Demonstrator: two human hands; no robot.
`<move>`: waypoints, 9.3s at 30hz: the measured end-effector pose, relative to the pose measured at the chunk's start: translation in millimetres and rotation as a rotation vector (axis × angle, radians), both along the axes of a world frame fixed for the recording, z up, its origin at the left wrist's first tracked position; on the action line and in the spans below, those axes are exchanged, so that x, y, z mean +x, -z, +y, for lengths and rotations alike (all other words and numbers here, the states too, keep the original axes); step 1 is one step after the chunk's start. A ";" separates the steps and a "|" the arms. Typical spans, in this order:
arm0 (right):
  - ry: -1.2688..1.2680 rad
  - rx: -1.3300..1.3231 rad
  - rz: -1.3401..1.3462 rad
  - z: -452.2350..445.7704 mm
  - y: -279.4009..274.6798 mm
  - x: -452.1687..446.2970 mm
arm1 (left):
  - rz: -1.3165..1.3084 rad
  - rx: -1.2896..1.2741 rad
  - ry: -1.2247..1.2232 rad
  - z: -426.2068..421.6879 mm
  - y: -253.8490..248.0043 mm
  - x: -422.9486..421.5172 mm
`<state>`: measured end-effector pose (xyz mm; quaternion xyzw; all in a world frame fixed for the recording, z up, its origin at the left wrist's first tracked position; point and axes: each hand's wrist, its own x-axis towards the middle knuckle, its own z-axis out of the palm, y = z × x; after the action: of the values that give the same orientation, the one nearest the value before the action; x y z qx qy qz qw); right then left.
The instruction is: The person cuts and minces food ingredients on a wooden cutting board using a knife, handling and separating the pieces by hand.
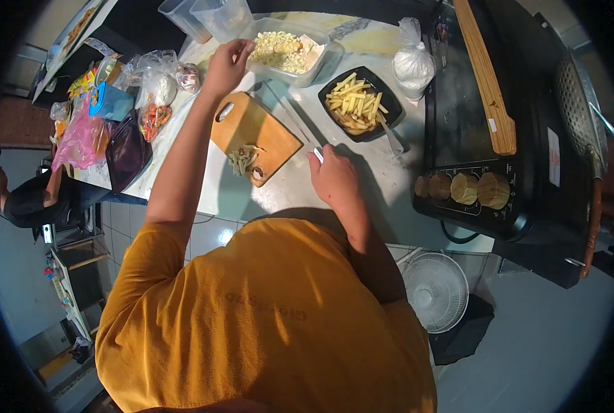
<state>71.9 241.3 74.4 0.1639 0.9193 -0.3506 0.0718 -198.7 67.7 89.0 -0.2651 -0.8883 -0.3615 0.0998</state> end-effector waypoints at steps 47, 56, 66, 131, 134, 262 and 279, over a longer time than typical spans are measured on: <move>-0.034 0.038 -0.033 -5.6 0.1 -1.8 | -0.016 -0.295 0.107 -68.1 21.9 138.5; -0.002 0.029 -0.014 -0.3 1.4 2.9 | -0.196 -0.361 0.177 -74.0 19.3 148.0; -0.046 0.024 -0.040 -8.4 -0.7 1.2 | -0.200 -0.448 0.070 -58.1 35.4 151.9; -0.159 0.059 -0.141 -44.3 2.0 -3.1 | -0.244 -0.042 -0.180 -54.4 59.4 173.7; -0.170 0.057 -0.142 -46.3 1.4 -3.1 | -0.100 -0.141 -0.175 -53.0 57.5 172.8; -0.222 0.098 -0.198 -61.6 14.3 -18.0 | -0.348 -0.069 -0.229 -64.3 61.5 172.2; -0.173 0.109 -0.103 -51.3 10.2 -3.3 | -0.416 -0.008 -0.223 -64.9 50.6 172.9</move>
<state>68.6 190.0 64.2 0.1054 0.9428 -0.2835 0.1398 -25.9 2.8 38.4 -0.0856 -0.9149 -0.3918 -0.0472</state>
